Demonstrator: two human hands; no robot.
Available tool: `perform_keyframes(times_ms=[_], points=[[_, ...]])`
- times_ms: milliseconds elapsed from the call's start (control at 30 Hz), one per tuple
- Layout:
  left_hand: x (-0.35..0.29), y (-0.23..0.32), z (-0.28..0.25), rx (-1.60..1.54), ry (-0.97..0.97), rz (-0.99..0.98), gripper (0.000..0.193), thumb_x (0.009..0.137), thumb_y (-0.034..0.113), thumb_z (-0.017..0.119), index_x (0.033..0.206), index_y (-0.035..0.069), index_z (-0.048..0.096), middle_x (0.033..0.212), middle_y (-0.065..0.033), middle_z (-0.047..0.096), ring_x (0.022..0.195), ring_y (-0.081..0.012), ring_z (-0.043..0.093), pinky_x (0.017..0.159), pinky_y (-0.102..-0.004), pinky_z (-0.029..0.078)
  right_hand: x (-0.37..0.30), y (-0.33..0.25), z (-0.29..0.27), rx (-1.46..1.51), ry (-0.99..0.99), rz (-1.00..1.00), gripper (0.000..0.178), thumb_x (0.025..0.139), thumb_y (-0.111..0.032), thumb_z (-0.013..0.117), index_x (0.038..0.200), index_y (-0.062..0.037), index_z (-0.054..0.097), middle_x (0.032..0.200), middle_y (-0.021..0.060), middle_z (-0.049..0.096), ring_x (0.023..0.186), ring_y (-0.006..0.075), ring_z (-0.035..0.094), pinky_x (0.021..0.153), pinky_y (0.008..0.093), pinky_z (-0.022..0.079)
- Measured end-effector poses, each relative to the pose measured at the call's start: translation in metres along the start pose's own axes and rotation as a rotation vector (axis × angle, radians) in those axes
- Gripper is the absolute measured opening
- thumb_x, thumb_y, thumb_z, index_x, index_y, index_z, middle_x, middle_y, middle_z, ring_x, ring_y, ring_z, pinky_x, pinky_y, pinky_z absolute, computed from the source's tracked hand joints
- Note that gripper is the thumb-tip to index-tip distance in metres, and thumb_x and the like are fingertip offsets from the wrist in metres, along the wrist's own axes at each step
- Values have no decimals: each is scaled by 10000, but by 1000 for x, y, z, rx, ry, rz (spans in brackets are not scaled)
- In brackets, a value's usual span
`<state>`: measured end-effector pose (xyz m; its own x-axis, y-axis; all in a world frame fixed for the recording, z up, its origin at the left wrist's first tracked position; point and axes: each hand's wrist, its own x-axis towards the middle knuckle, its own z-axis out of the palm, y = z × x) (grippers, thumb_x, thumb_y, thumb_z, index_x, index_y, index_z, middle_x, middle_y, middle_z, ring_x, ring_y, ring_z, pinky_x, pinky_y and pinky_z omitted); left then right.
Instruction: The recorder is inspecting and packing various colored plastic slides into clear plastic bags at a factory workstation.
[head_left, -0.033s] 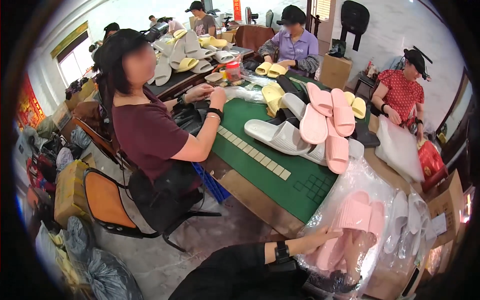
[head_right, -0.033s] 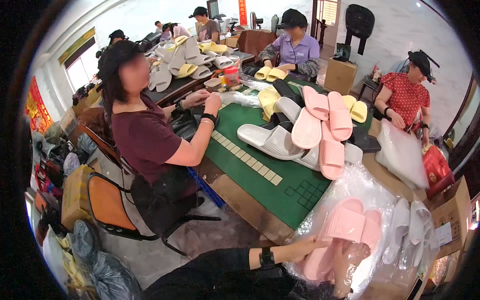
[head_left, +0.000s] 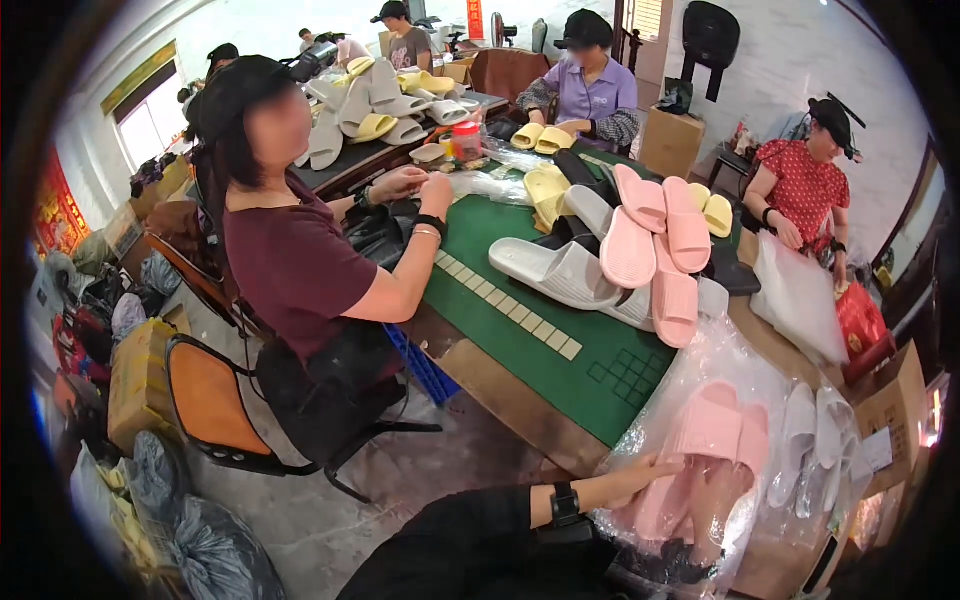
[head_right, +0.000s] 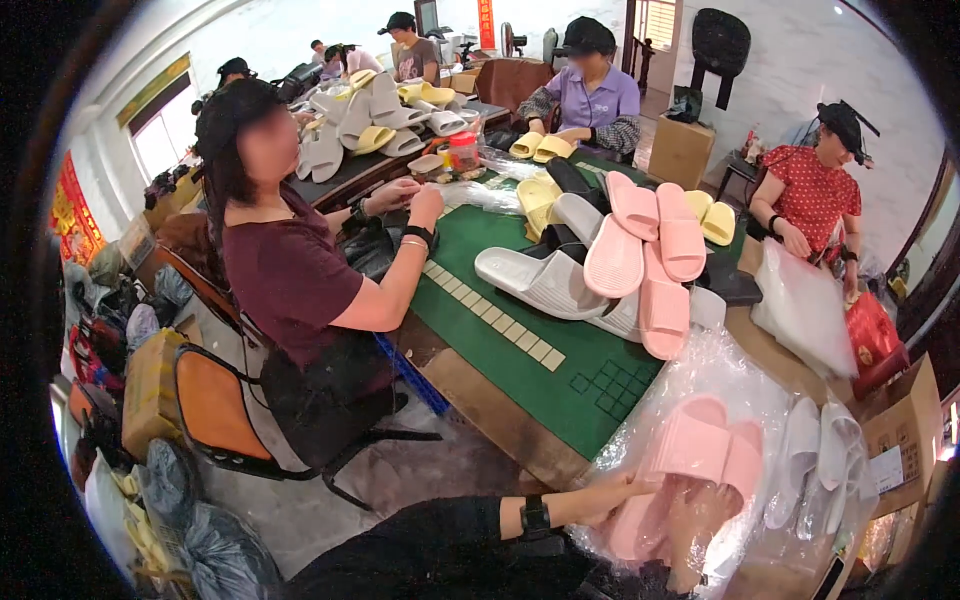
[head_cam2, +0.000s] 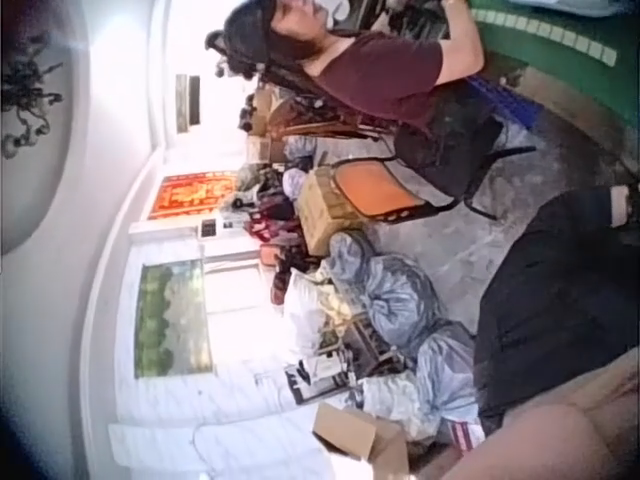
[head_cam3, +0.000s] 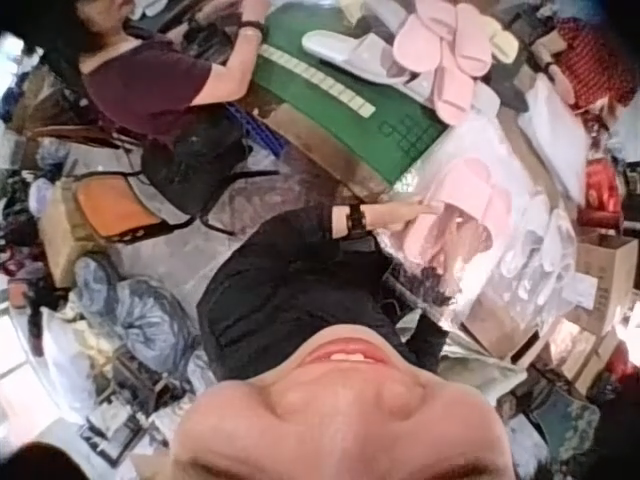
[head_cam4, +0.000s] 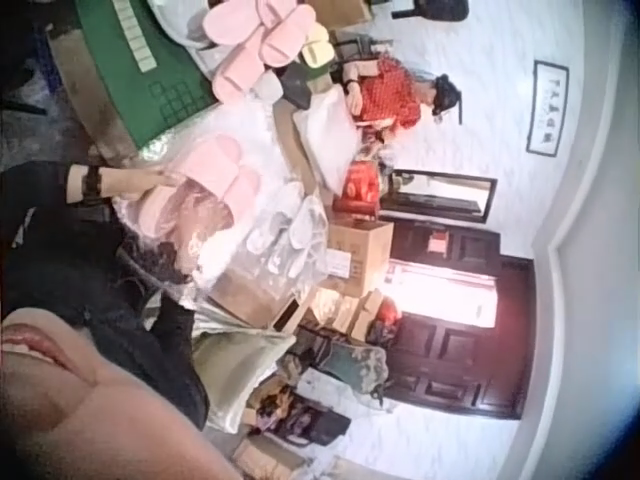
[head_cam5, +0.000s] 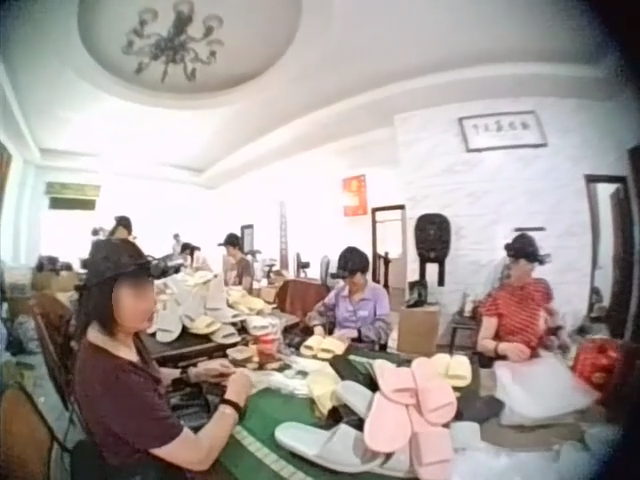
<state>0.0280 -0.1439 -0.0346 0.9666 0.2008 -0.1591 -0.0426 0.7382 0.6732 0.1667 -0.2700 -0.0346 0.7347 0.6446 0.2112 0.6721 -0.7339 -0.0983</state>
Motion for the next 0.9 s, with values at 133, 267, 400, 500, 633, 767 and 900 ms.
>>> perform_keyframes(times_ms=[133, 267, 400, 500, 633, 767, 900], points=[[0, -3, -10, -165, 13, -299, 446, 947, 218, 552, 1318, 28, 394, 1224, -96, 533, 1062, -165, 562, 898, -318, 497, 17, -11, -13, -67, -77, 81, 465, 806, -224, 645, 1207, -18, 530, 1213, 250, 507, 1208, 445, 409, 1034, 517, 318], [10, -28, -32, 14, 16, -329, 421, 911, 295, 608, 1212, 44, 454, 1089, -68, 540, 973, -145, 553, 804, -306, 513, 39, -34, -34, -124, -150, 147, 472, 811, -227, 643, 1220, -22, 525, 1221, 250, 506, 1218, 445, 404, 1042, 515, 312], [21, -49, -41, -67, -85, -238, 346, 919, 301, 598, 1146, 61, 495, 980, -42, 547, 861, -117, 557, 707, -285, 511, 43, -45, -36, -82, -147, 103, 496, 810, -267, 640, 1235, -42, 520, 1234, 243, 506, 1224, 428, 409, 1054, 497, 293], [19, -42, -39, -53, -73, -260, 319, 922, 313, 593, 1109, 67, 514, 945, -27, 555, 809, -103, 557, 662, -267, 496, 48, -47, -34, -47, -154, 71, 520, 809, -307, 637, 1251, -61, 516, 1248, 236, 505, 1229, 411, 414, 1067, 478, 274], [9, -25, -27, -139, -66, -224, 332, 919, 349, 593, 1073, 62, 528, 861, -1, 564, 701, -74, 542, 584, -219, 458, 48, -48, -29, 7, -177, 20, 553, 807, -361, 632, 1273, -87, 510, 1265, 227, 505, 1237, 388, 421, 1083, 454, 248], [21, -52, -50, -97, -8, -253, 364, 911, 382, 596, 1060, 54, 548, 842, 5, 592, 685, -66, 558, 561, -198, 454, 16, -33, -19, 67, -186, -31, 586, 806, -414, 628, 1294, -114, 505, 1283, 217, 504, 1244, 365, 428, 1099, 429, 222], [16, -34, -36, -106, -83, -250, 398, 908, 419, 589, 1056, 51, 571, 902, -9, 631, 732, -72, 596, 569, -196, 474, -3, -47, -18, 120, -185, -53, 620, 804, -468, 623, 1315, -140, 499, 1301, 208, 504, 1252, 343, 434, 1116, 405, 196]])
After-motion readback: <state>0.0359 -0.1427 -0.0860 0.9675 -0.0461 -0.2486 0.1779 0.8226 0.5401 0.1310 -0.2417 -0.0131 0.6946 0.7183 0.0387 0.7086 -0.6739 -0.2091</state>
